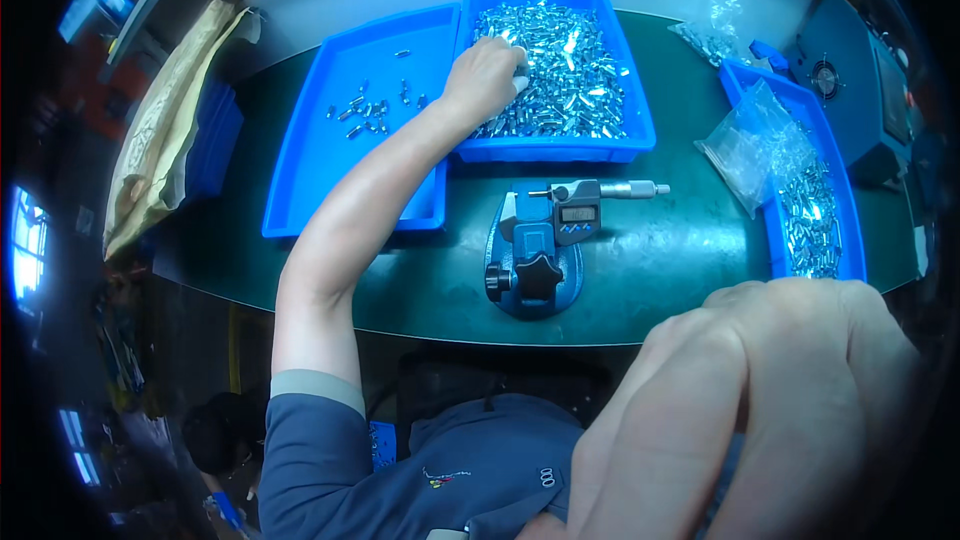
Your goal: The person measures the dimensions of small metal components using a digital micrometer.
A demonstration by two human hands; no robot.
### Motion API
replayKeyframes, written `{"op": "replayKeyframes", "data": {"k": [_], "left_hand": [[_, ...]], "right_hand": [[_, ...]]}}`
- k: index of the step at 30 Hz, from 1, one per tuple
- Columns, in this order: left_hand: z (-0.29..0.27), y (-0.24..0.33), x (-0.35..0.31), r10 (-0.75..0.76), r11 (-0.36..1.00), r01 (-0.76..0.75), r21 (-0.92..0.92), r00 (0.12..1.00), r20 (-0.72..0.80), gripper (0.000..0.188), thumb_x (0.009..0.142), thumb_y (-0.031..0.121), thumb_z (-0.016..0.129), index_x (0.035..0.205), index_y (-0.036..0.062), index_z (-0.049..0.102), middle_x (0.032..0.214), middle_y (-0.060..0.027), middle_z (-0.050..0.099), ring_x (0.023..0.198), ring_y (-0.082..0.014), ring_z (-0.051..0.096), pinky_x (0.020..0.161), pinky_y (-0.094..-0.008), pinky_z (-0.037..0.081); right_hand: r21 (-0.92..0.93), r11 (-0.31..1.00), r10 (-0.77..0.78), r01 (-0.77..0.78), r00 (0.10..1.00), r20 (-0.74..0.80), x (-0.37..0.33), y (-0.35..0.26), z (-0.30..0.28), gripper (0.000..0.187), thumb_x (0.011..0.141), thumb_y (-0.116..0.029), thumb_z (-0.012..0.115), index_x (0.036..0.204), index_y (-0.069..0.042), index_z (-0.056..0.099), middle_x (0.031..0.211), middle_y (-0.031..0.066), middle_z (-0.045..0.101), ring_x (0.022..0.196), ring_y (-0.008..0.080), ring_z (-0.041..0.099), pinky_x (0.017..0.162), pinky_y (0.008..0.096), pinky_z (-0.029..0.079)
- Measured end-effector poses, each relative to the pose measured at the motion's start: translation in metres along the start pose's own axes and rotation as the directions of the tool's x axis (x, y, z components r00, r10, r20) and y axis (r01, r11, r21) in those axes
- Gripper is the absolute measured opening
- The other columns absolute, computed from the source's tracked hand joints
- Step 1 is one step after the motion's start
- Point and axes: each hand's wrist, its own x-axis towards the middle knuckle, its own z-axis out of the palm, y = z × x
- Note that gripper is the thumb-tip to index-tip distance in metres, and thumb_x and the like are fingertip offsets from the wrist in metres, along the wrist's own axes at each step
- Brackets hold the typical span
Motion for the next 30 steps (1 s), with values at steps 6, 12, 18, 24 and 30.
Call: {"op": "replayKeyframes", "data": {"k": [6,12,18,24,30], "left_hand": [[0.015,-0.004,0.011,0.123,0.990,-0.116,0.083,0.989,-0.081,0.014,0.077,0.016,0.075,0.086,0.0076,0.067,0.087,-0.0113,0.062,0.095,-0.0301,0.060,0.081,-0.0432,0.048],[-0.011,0.010,-0.004,-0.057,0.979,0.048,-0.200,0.998,-0.038,0.015,0.080,0.012,0.073,0.089,0.0027,0.067,0.088,-0.0153,0.067,0.087,-0.0325,0.065,0.077,-0.0420,0.051],[-0.056,0.046,-0.052,-0.169,0.784,0.206,-0.585,0.979,0.118,0.021,0.087,0.012,0.072,0.102,0.0000,0.064,0.092,-0.0090,0.069,0.085,-0.0156,0.065,0.080,-0.0311,0.053],[-0.061,0.050,-0.111,-0.233,0.268,0.252,-0.930,0.954,0.191,0.030,0.092,0.008,0.065,0.121,0.0022,0.061,0.105,-0.0093,0.068,0.094,-0.0153,0.066,0.088,-0.0303,0.052],[-0.070,0.062,-0.124,-0.137,0.146,0.289,-0.946,0.953,0.270,0.027,0.094,0.006,0.062,0.120,0.0013,0.061,0.104,-0.0089,0.067,0.098,-0.0159,0.065,0.089,-0.0309,0.052]], "right_hand": [[0.026,1.000,0.013,-0.014,0.998,0.059,0.008,0.004,-0.014,0.036,0.091,-0.037,0.065,0.102,-0.003,0.063,0.081,0.0083,0.065,0.072,0.0218,0.062,0.066,0.0260,0.054],[0.043,0.999,0.021,-0.026,0.994,0.108,0.014,0.004,-0.016,0.029,0.092,-0.031,0.065,0.102,-0.004,0.062,0.081,0.0067,0.065,0.074,0.0205,0.061,0.066,0.0246,0.053],[0.048,0.998,0.027,-0.034,0.991,0.128,0.016,0.000,-0.012,0.021,0.093,-0.026,0.064,0.101,-0.006,0.062,0.081,0.0051,0.064,0.076,0.0191,0.059,0.066,0.0231,0.051],[0.105,0.993,0.032,-0.052,0.983,0.183,0.027,0.023,-0.001,0.014,0.094,-0.020,0.064,0.101,-0.008,0.061,0.081,0.0035,0.064,0.078,0.0178,0.058,0.066,0.0217,0.050],[-0.543,0.817,-0.027,-0.195,0.927,-0.374,0.001,0.016,-0.033,0.023,0.097,-0.027,0.062,0.100,-0.005,0.057,0.074,-0.0003,0.046,0.072,0.0108,0.047,0.057,0.0228,0.039]]}}
